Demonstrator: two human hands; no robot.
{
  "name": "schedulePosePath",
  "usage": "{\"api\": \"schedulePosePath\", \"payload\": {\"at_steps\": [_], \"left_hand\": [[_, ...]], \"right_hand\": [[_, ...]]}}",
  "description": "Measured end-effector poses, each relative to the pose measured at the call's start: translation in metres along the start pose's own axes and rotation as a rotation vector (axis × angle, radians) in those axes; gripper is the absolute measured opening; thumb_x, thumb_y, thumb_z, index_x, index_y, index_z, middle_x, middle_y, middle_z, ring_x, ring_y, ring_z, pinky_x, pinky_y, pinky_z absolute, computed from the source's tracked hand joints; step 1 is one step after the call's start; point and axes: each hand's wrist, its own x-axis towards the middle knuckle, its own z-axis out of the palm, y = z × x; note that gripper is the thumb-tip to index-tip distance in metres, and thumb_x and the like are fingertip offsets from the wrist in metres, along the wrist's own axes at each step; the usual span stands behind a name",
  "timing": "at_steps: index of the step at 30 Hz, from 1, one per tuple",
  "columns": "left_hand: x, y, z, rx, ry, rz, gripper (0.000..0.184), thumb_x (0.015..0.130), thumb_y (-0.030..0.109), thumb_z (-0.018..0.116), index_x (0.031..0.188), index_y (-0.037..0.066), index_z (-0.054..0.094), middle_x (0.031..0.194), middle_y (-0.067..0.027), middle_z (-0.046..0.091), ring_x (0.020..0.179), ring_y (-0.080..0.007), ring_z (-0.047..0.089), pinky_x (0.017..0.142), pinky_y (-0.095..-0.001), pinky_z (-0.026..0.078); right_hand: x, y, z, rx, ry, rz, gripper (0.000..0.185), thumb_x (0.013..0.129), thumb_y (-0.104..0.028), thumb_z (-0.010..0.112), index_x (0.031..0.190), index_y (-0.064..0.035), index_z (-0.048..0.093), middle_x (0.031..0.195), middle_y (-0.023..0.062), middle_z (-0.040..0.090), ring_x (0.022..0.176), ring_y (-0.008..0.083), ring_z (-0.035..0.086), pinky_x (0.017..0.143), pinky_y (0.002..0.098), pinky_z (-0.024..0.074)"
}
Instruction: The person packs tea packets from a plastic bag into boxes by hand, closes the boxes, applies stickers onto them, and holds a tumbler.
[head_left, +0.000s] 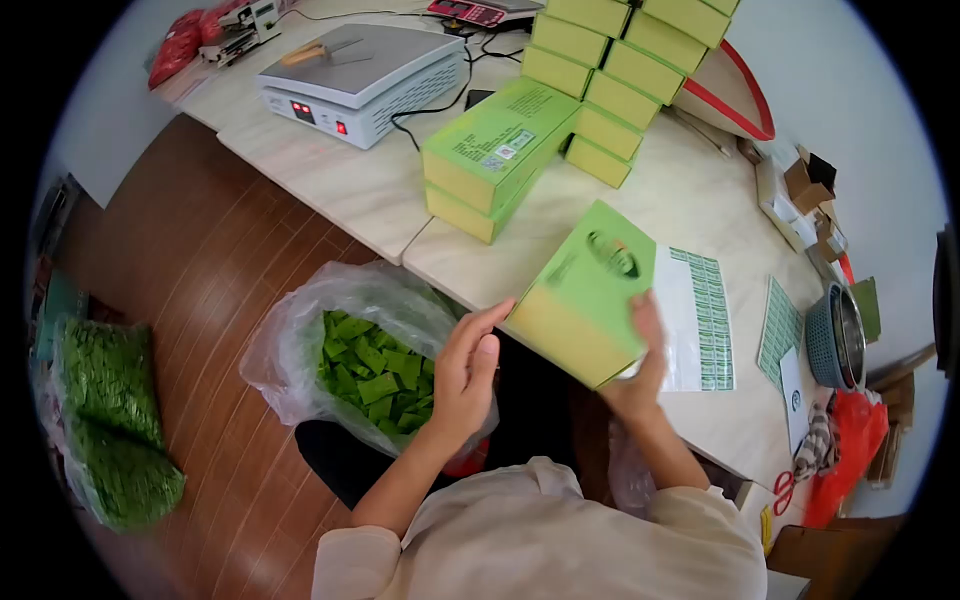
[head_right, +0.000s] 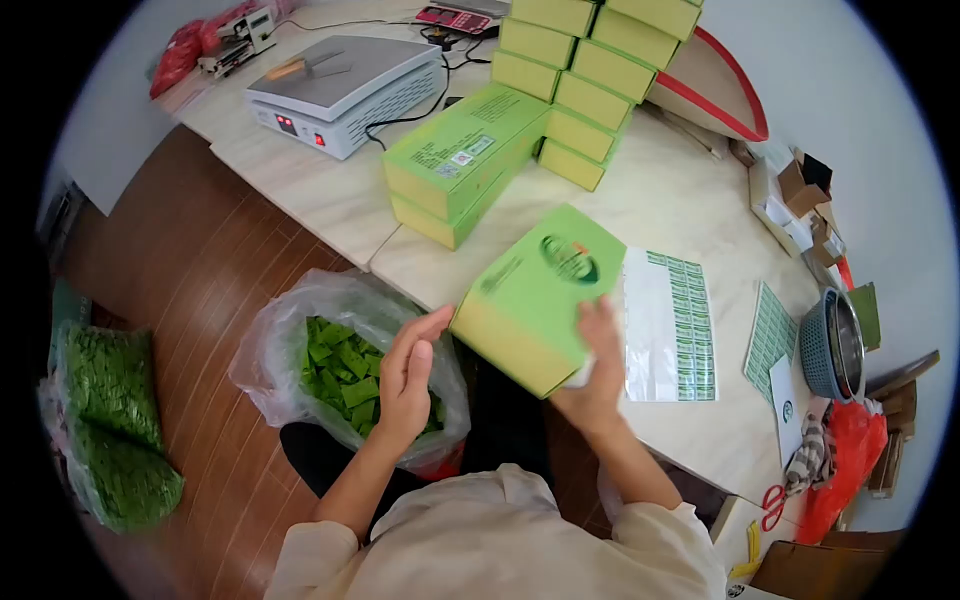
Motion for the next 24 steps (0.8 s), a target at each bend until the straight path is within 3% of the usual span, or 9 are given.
{"api": "schedulePosePath", "payload": {"at_steps": [5, 7, 9, 10, 12, 15, 18, 20, 24], "left_hand": [[0.006, 0.014, 0.002, 0.222, -0.068, 0.206, 0.047, 0.089, 0.02, 0.055, 0.131, 0.0, 0.044, 0.131, -0.017, 0.048, 0.122, -0.031, 0.045, 0.103, -0.0378, 0.032], [0.004, 0.007, 0.008, 0.415, -0.086, 0.255, 0.059, 0.087, 0.027, 0.056, 0.136, -0.001, 0.038, 0.138, -0.0176, 0.041, 0.13, -0.034, 0.035, 0.108, -0.0413, 0.026], [0.003, 0.002, 0.01, 0.466, -0.134, 0.256, 0.067, 0.084, 0.031, 0.061, 0.138, 0.001, 0.035, 0.143, -0.0174, 0.034, 0.133, -0.0365, 0.029, 0.109, -0.047, 0.022], [0.004, 0.001, 0.012, 0.585, -0.171, 0.253, 0.068, 0.083, 0.033, 0.062, 0.138, 0.003, 0.037, 0.144, -0.0171, 0.032, 0.134, -0.0368, 0.027, 0.109, -0.05, 0.02], [0.005, -0.005, 0.017, 0.71, -0.261, 0.223, 0.069, 0.081, 0.04, 0.064, 0.137, 0.008, 0.041, 0.148, -0.0161, 0.026, 0.136, -0.0366, 0.021, 0.108, -0.0572, 0.013], [0.001, -0.017, 0.026, 0.876, -0.389, 0.223, 0.066, 0.081, 0.041, 0.063, 0.135, 0.009, 0.044, 0.146, -0.0149, 0.03, 0.136, -0.0359, 0.023, 0.109, -0.0575, 0.011], [0.004, -0.019, 0.032, 0.945, -0.425, 0.201, 0.063, 0.08, 0.041, 0.063, 0.133, 0.01, 0.046, 0.144, -0.0134, 0.034, 0.134, -0.0346, 0.026, 0.109, -0.0577, 0.011], [0.008, -0.021, 0.035, 0.982, -0.413, 0.222, 0.06, 0.08, 0.038, 0.062, 0.132, 0.011, 0.047, 0.141, -0.0121, 0.038, 0.133, -0.0335, 0.03, 0.109, -0.0582, 0.012], [0.011, -0.03, 0.042, 1.045, -0.366, 0.232, 0.06, 0.082, 0.04, 0.058, 0.133, 0.012, 0.046, 0.142, -0.011, 0.038, 0.134, -0.0322, 0.029, 0.11, -0.0574, 0.011]], "right_hand": [[0.072, 0.0, -0.041, 0.292, 0.399, 0.558, 0.059, 0.078, -0.026, 0.073, 0.121, 0.0033, 0.046, 0.109, 0.0128, 0.057, 0.095, 0.0195, 0.057, 0.085, 0.0306, 0.0442], [0.078, 0.028, -0.05, 0.459, 0.303, 0.782, 0.07, 0.085, -0.054, 0.057, 0.124, 0.0031, 0.046, 0.115, 0.016, 0.056, 0.102, 0.0248, 0.059, 0.084, 0.0309, 0.0471], [0.074, 0.043, -0.041, 0.585, 0.247, 1.009, 0.08, 0.085, -0.061, 0.05, 0.132, 0.0029, 0.041, 0.127, 0.0199, 0.05, 0.107, 0.0285, 0.057, 0.085, 0.0352, 0.0475], [0.069, 0.047, -0.034, 0.656, 0.215, 1.071, 0.075, 0.087, -0.057, 0.05, 0.133, 0.0012, 0.04, 0.123, 0.0186, 0.052, 0.102, 0.0326, 0.059, 0.08, 0.0364, 0.0509], [0.054, 0.057, -0.019, 0.735, 0.128, 1.201, 0.071, 0.088, -0.055, 0.049, 0.131, 0.0006, 0.042, 0.119, 0.0167, 0.053, 0.097, 0.0278, 0.059, 0.08, 0.0353, 0.0493], [0.026, 0.087, -0.009, 0.84, -0.122, 1.341, 0.062, 0.09, -0.049, 0.049, 0.129, -0.0008, 0.044, 0.11, 0.0123, 0.055, 0.09, 0.0215, 0.057, 0.079, 0.0327, 0.0472], [0.016, 0.098, -0.006, 0.308, -0.026, 1.085, 0.047, 0.09, -0.034, 0.055, 0.119, 0.0025, 0.053, 0.112, 0.0165, 0.055, 0.103, 0.0256, 0.054, 0.085, 0.036, 0.0461], [0.007, 0.118, -0.013, -0.275, 0.116, 0.53, 0.034, 0.083, -0.02, 0.064, 0.109, 0.0004, 0.056, 0.116, 0.023, 0.051, 0.11, 0.0363, 0.048, 0.093, 0.0418, 0.0402], [0.003, 0.135, -0.06, -0.504, 0.1, 0.558, 0.031, 0.08, -0.014, 0.065, 0.106, 0.0002, 0.057, 0.107, 0.0215, 0.056, 0.105, 0.0371, 0.05, 0.091, 0.0421, 0.0408]]}}
